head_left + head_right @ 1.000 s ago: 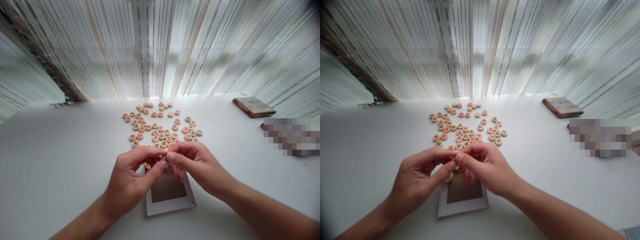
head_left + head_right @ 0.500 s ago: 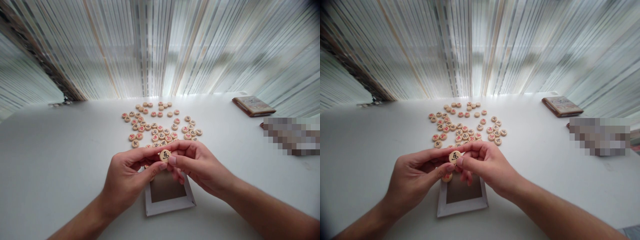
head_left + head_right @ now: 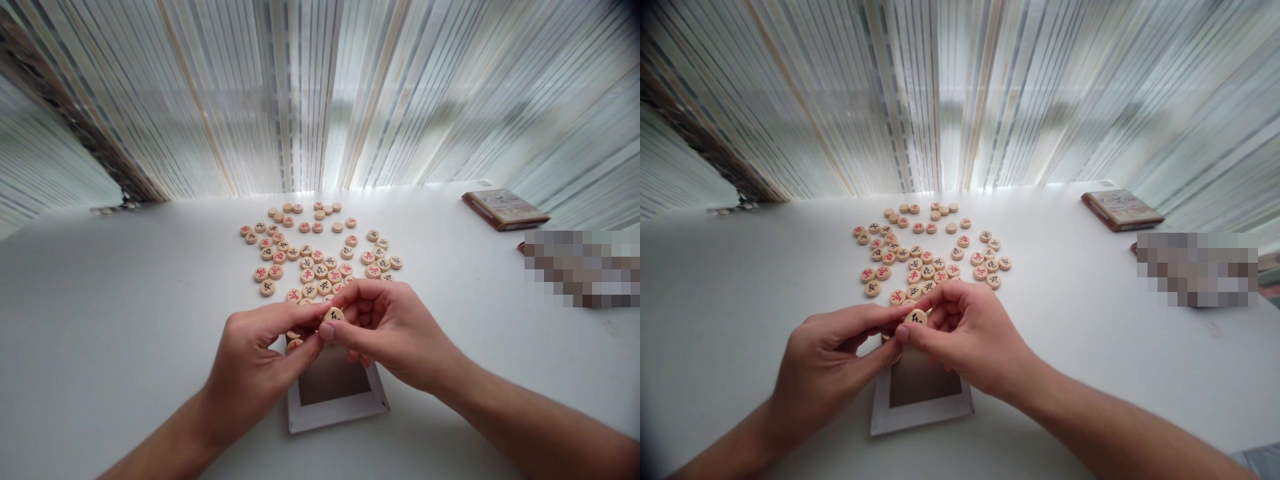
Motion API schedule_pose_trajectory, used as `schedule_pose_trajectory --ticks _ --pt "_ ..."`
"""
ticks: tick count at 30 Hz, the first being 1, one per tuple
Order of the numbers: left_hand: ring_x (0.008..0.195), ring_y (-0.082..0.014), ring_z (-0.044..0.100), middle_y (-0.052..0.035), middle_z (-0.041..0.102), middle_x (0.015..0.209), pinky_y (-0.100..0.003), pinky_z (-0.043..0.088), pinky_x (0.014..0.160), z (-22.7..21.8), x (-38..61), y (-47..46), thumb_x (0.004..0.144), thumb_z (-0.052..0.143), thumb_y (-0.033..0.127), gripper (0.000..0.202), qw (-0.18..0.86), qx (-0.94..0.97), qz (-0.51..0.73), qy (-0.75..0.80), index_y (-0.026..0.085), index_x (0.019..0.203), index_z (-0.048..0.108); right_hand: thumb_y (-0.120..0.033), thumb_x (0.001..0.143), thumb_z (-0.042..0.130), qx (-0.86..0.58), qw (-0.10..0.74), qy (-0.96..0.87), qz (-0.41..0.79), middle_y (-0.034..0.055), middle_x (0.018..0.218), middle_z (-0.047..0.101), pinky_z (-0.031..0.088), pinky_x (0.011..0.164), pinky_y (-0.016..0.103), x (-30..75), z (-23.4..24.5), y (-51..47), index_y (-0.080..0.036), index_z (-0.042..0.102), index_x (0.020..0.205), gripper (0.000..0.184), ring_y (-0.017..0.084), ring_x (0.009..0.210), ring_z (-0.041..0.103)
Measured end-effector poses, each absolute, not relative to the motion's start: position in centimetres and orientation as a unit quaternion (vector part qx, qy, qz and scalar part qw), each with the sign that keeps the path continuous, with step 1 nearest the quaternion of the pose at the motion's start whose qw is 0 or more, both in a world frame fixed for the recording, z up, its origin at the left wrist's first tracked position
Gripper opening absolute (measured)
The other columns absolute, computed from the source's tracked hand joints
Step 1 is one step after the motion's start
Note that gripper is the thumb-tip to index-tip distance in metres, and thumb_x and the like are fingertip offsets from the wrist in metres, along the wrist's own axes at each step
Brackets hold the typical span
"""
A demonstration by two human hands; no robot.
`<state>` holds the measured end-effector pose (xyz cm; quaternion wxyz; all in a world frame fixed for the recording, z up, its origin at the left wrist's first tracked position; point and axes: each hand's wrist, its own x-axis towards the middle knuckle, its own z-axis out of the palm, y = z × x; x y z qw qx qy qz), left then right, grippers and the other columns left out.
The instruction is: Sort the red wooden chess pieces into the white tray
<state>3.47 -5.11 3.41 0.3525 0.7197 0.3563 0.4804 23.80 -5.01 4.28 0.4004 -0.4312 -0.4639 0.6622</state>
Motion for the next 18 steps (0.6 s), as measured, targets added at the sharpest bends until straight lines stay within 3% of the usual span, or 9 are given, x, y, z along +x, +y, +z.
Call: schedule_pose_trajectory --ticks 5,11,18 --pt "0.075 -0.0095 0.078 0.0018 0.087 0.093 -0.013 0.062 0.075 3.54 3.37 -5.15 0.086 0.082 0.002 0.039 0.313 0.755 0.471 0.333 0.025 0.117 0.087 -0.033 0.068 0.103 -0.428 0.4 -0.46 0.667 0.0012 0.064 0.072 0.046 0.045 0.016 23.7 4.64 -5.04 -0.013 0.074 0.08 0.037 0.008 0.051 0.058" --pt "0.071 -0.0084 0.074 0.0032 0.085 0.086 -0.013 0.06 0.07 3.71 3.48 -5.18 0.085 0.087 0.007 0.03 0.33 0.748 0.468 0.337 0.023 0.111 0.086 -0.028 0.073 0.1 -0.384 0.414 -0.457 0.687 -0.0014 0.061 0.069 0.045 0.048 0.014 23.66 5.04 -4.94 -0.013 0.072 0.075 0.031 0.006 0.052 0.056" --pt "0.073 -0.0097 0.076 0.0029 0.085 0.088 -0.014 0.061 0.071 3.56 3.31 -5.31 0.085 0.089 0.01 0.03 0.364 0.724 0.471 0.35 0.025 0.111 0.087 -0.037 0.081 0.094 -0.369 0.413 -0.461 0.694 -0.0016 0.061 0.066 0.046 0.049 0.017 23.83 4.74 -4.83 -0.015 0.07 0.075 0.033 0.008 0.051 0.055"
